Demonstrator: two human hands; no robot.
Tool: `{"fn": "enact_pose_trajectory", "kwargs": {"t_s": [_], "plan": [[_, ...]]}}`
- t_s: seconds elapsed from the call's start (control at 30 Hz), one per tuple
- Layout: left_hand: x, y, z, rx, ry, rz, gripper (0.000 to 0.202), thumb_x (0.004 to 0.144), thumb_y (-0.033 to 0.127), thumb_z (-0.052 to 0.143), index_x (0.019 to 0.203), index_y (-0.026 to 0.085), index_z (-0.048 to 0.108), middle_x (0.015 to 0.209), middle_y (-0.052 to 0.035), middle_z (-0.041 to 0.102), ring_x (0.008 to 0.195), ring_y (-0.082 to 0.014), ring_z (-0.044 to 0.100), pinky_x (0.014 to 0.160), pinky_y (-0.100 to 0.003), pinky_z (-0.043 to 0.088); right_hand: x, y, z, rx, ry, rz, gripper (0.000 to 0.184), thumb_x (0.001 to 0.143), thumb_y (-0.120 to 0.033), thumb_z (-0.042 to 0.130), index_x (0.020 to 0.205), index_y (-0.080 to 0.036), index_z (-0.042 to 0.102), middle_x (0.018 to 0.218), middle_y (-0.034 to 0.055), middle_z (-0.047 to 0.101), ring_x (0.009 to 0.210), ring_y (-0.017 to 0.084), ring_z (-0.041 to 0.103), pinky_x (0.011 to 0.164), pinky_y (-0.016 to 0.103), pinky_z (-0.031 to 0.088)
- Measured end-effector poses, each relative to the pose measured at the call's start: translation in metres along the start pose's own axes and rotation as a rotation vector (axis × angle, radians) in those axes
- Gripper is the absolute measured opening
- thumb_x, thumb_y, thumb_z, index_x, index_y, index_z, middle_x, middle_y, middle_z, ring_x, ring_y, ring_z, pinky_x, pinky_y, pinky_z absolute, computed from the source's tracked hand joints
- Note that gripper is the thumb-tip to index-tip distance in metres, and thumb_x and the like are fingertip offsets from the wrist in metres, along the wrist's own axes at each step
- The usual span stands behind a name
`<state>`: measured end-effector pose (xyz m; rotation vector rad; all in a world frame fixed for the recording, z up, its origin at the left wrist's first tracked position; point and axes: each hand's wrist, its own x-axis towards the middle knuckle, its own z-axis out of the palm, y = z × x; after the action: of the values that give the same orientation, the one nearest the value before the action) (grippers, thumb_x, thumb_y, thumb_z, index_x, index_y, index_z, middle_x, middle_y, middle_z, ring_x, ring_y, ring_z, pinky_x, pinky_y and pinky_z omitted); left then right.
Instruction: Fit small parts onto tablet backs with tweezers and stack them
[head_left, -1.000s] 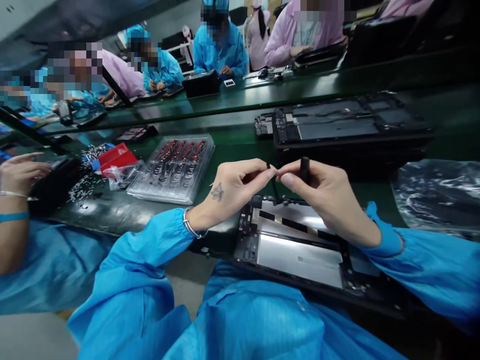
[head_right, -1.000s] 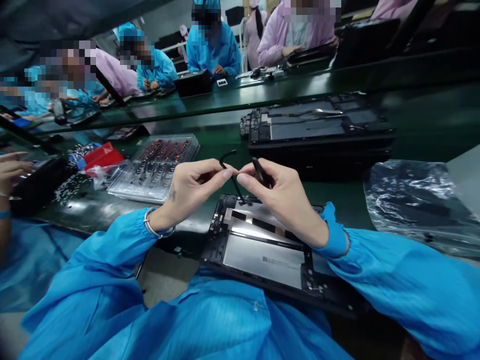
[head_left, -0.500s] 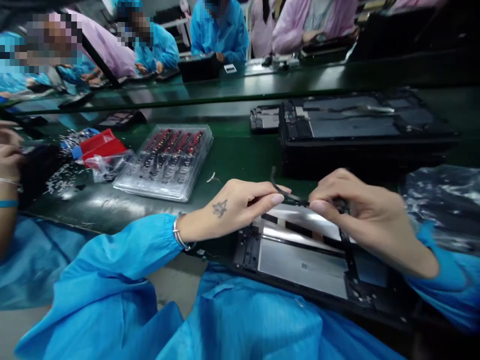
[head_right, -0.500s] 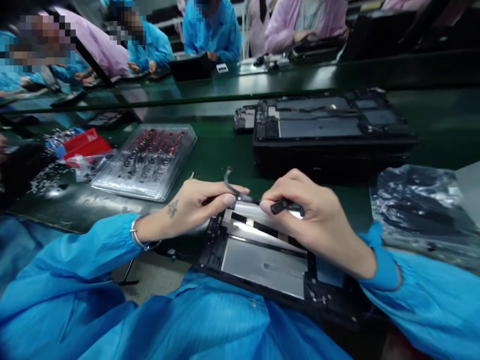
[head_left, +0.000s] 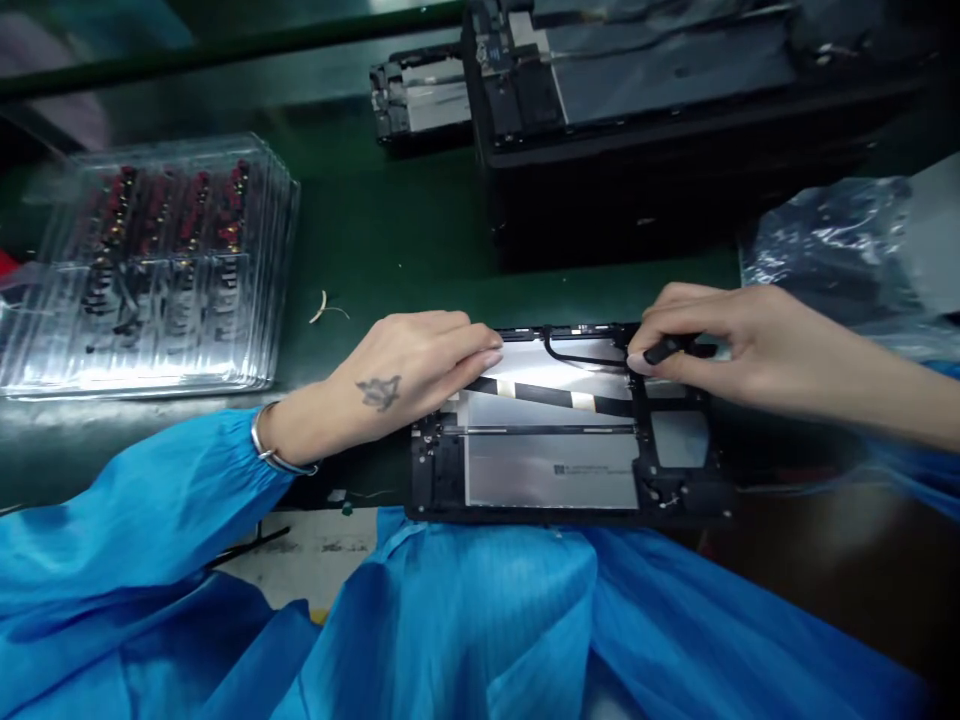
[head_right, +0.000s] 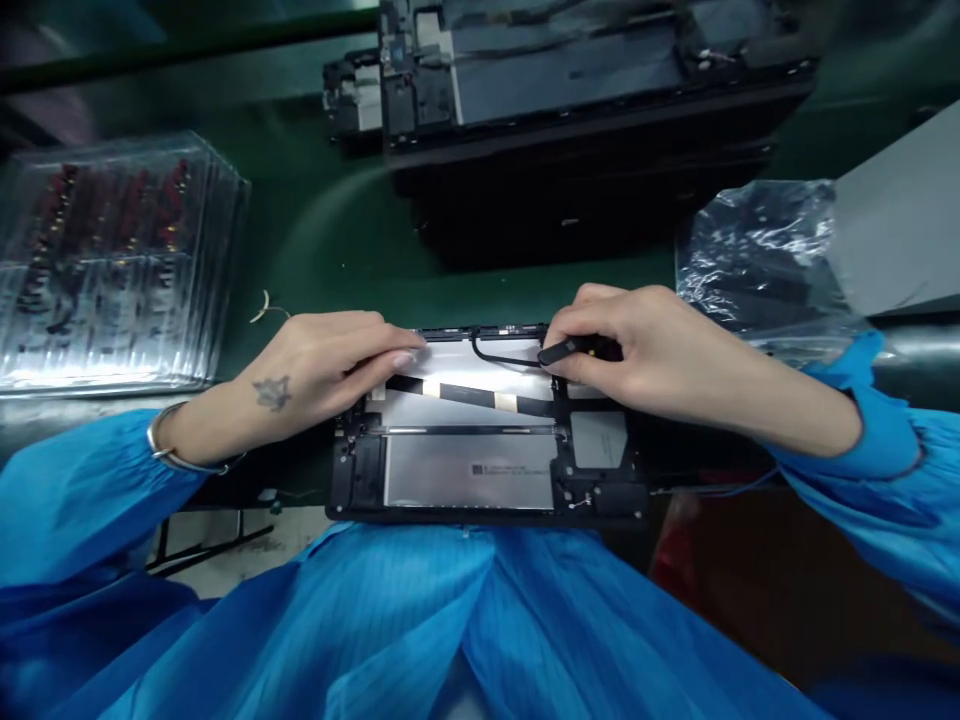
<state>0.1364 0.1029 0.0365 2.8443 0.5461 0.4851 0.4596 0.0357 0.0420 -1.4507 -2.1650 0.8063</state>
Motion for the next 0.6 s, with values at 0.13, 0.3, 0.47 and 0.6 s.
{"fn": "enact_pose_trajectory", "kwargs": {"t_s": [0.13,0.3,0.47,0.6], "plan": [[0.005,-0.004,0.005,-0.034,0.014,0.053,0.030,0.110,0.030,0.045,0.110,0.013,0.069,0.104,-0.0094,0.070,0.094,-0.0188,0.066,0.080,-0.030,0.053,0.005,0.003,-0.006,-0.025,-0.128,0.171,0.039,0.086,-0.059,0.064,0.089,-0.023,0.078,0.089,0.0075,0.067,0.075,0.024,0.064,0.055,0.033,0.043],[0.009,-0.007,0.011,-0.131,-0.071,0.101,0.026,0.110,0.031,0.045,0.122,0.014,0.060,0.143,-0.0159,0.056,0.127,-0.0244,0.057,0.103,-0.038,0.053,0.017,-0.001,-0.010,-0.079,-0.208,0.219,0.047,0.084,-0.064,0.059,0.087,-0.021,0.076,0.089,0.0083,0.068,0.075,0.025,0.064,0.062,0.037,0.046],[0.013,-0.004,0.014,-0.164,-0.144,0.104,0.026,0.110,0.030,0.042,0.126,0.015,0.056,0.152,-0.0165,0.050,0.133,-0.0250,0.056,0.110,-0.043,0.053,0.025,-0.004,-0.013,-0.170,-0.240,0.169,0.046,0.083,-0.061,0.053,0.082,-0.020,0.075,0.083,0.0092,0.068,0.072,0.025,0.064,0.064,0.038,0.044],[0.014,-0.002,0.013,-0.140,-0.158,0.128,0.027,0.111,0.030,0.040,0.126,0.014,0.055,0.155,-0.0162,0.048,0.136,-0.0245,0.054,0.114,-0.042,0.050,0.026,-0.004,-0.015,-0.185,-0.233,0.146,0.046,0.084,-0.060,0.053,0.075,-0.020,0.073,0.084,0.0101,0.069,0.070,0.023,0.064,0.062,0.036,0.044]]}}
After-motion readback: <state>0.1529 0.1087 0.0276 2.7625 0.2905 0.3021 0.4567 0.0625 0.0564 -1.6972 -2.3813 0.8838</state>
